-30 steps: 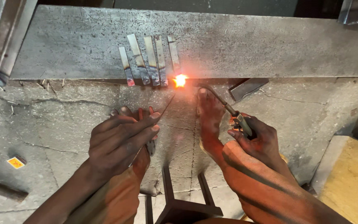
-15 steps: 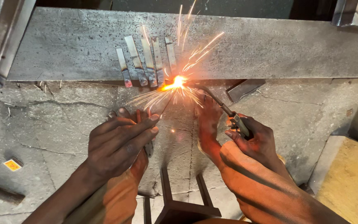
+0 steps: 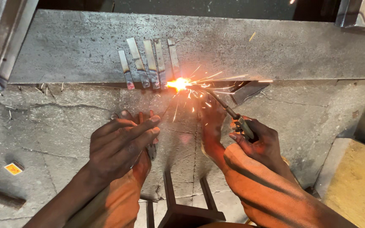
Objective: The person welds metal strips onto a metal enclosure using a gas torch and a filler rod. They use pliers to hold and position the metal strips, one at a time, creating joints by heating the metal and adding filler material.
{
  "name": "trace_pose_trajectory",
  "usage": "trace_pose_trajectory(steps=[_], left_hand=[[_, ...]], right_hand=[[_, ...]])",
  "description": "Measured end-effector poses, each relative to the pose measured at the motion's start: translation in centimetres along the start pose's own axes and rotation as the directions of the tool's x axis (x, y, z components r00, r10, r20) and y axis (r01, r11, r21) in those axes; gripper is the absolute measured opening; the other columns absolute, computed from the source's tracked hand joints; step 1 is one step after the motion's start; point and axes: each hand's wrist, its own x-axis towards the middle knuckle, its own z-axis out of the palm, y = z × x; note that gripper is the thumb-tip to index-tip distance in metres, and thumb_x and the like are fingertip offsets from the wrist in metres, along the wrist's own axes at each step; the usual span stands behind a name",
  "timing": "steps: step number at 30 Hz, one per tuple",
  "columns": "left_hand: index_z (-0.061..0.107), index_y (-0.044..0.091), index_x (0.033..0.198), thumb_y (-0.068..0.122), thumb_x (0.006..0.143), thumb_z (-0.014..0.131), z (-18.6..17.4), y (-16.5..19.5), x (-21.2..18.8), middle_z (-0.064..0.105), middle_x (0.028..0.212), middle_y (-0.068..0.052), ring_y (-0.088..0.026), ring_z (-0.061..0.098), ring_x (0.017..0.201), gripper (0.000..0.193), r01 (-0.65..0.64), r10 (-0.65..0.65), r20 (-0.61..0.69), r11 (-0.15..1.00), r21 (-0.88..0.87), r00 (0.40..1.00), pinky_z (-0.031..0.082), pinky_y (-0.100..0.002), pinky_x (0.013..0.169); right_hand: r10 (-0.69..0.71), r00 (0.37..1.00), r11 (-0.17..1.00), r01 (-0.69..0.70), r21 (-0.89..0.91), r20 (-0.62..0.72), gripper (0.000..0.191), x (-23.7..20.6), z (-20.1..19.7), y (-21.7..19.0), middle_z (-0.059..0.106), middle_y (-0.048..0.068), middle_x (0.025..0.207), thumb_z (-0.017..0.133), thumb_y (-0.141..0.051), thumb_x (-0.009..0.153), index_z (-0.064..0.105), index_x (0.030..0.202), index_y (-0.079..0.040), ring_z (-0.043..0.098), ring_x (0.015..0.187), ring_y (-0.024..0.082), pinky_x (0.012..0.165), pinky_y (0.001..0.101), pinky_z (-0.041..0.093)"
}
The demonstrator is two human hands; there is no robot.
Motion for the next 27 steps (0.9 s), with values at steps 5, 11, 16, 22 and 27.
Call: trace_pose_trajectory(steps=[5,11,16,22,27], left_hand=[[0.073,0.001,0.113,0.002,0.093,0.069,-0.5,0.0,0.1,0.075,0.119,-0.015,-0.021,0.074,0.090,0.020,-0.015,0.015,-0.001,1.000,0.003,1.000,0.059,-0.032,0.077],[0.072,0.003,0.115,0.001,0.094,0.076,-0.6,0.1,-0.4,0.075,0.118,-0.013,-0.018,0.074,0.089,0.022,0.002,0.000,-0.037,0.999,0.035,0.999,0.059,-0.030,0.075],[0.072,0.005,0.113,0.001,0.095,0.076,-0.4,-0.1,-0.8,0.075,0.118,-0.012,-0.016,0.074,0.088,0.018,0.005,-0.004,-0.050,0.999,0.033,0.999,0.059,-0.029,0.073],[0.072,0.005,0.113,0.004,0.094,0.076,-0.4,-0.4,-1.0,0.075,0.120,-0.012,-0.017,0.073,0.087,0.019,0.014,-0.013,-0.040,0.999,0.030,0.999,0.059,-0.031,0.073],[0.072,0.005,0.113,0.005,0.095,0.075,-0.4,-0.4,-1.1,0.074,0.121,-0.012,-0.017,0.075,0.090,0.019,0.015,-0.015,-0.040,1.000,-0.002,0.999,0.059,-0.031,0.075]], right_hand=[[0.157,0.985,0.980,-0.147,0.137,-0.068,0.031,-0.4,0.6,-0.3,0.071,0.004,0.086,0.082,-0.011,0.088,0.073,0.115,0.002,0.059,0.074,0.005,0.065,0.0224,0.051],[0.147,0.985,0.985,-0.138,0.104,-0.091,0.027,0.1,1.1,-1.3,0.072,0.003,0.084,0.080,-0.010,0.090,0.074,0.114,0.000,0.059,0.074,0.004,0.065,0.0220,0.051],[0.144,0.987,0.987,-0.138,0.085,-0.077,0.028,0.3,1.5,-2.0,0.073,0.004,0.085,0.079,-0.009,0.089,0.073,0.115,-0.001,0.060,0.073,0.004,0.063,0.0224,0.052],[0.115,0.989,0.992,-0.110,0.061,-0.095,0.027,0.5,1.7,-2.2,0.074,0.005,0.086,0.079,-0.009,0.089,0.073,0.114,0.000,0.062,0.072,0.004,0.062,0.0230,0.052],[0.089,0.992,0.995,-0.085,0.044,-0.088,0.027,0.5,1.7,-2.2,0.074,0.005,0.084,0.079,-0.009,0.089,0.073,0.114,0.000,0.062,0.070,0.004,0.061,0.0227,0.052]])
